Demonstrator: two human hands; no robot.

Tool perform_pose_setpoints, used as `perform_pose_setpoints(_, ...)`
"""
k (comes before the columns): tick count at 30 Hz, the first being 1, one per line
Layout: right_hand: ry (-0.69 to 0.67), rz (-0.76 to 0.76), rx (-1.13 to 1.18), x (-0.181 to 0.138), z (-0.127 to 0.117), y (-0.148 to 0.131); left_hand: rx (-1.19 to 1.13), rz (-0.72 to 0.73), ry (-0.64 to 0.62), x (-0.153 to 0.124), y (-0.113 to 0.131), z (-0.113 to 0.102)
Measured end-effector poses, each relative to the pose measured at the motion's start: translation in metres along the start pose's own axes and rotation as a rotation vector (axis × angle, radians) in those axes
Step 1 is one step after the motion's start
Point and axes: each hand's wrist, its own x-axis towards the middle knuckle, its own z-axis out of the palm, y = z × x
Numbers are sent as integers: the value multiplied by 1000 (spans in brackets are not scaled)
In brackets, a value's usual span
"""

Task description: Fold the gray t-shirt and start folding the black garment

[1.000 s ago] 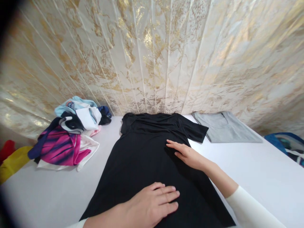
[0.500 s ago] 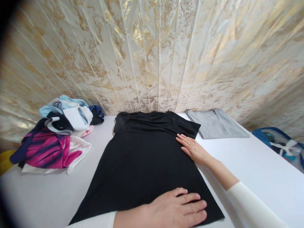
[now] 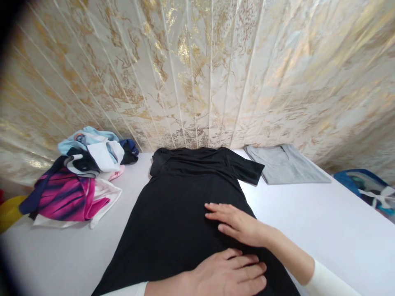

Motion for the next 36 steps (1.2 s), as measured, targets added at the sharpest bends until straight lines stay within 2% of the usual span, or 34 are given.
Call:
perform_pose_setpoints(3,234,198,-206,4,-13,57,48,10,10,-2,2,4)
perform_pose_setpoints(5,264,275,-285,6,-22,84,79,28,17,-2,3,5)
perform_pose_setpoints(6,258,284,-313,8,-24,89,85,34,18,-3,3,5)
perform_pose_setpoints(8,233,246,-342,11,-25,80,71,23,10,-7,1,1)
perform_pose_setpoints(11,191,133,-286,19,-19,36,-19,-34,-6,-30,-5,-13)
perform_pose_setpoints(15,50,-57,-122,31,-8,-25,-192,-162,24,-96,-11,-35)
perform_pose_setpoints(18,-100,-214,-48,45,5,-53,-218,-244,70,-147,-12,-48)
perform_pose_setpoints(20,-170,-322,-22,61,15,-60,-207,-260,45,-168,-10,-54)
perform_pose_setpoints(22,-148,-353,-50,83,22,-57,-212,-262,3,-176,-8,-57)
perform_pose_setpoints(26,52,-154,-204,126,19,-34,-275,-259,-48,-172,-3,-64)
perform_pose_setpoints(28,81,-127,-242,136,14,-30,-313,-263,-40,-171,-3,-70)
perform_pose_setpoints(30,85,-154,-248,134,13,-38,-342,-393,22,-175,-11,-77)
perform_pose_setpoints(32,86,-164,-223,123,20,-54,-326,-701,134,-183,-30,-84)
perform_pose_setpoints(34,58,-168,-165,109,34,-74,-240,-1055,237,-193,-62,-90)
perform_pose_setpoints(36,1,-211,-82,98,50,-92,-89,-1244,273,-200,-98,-93)
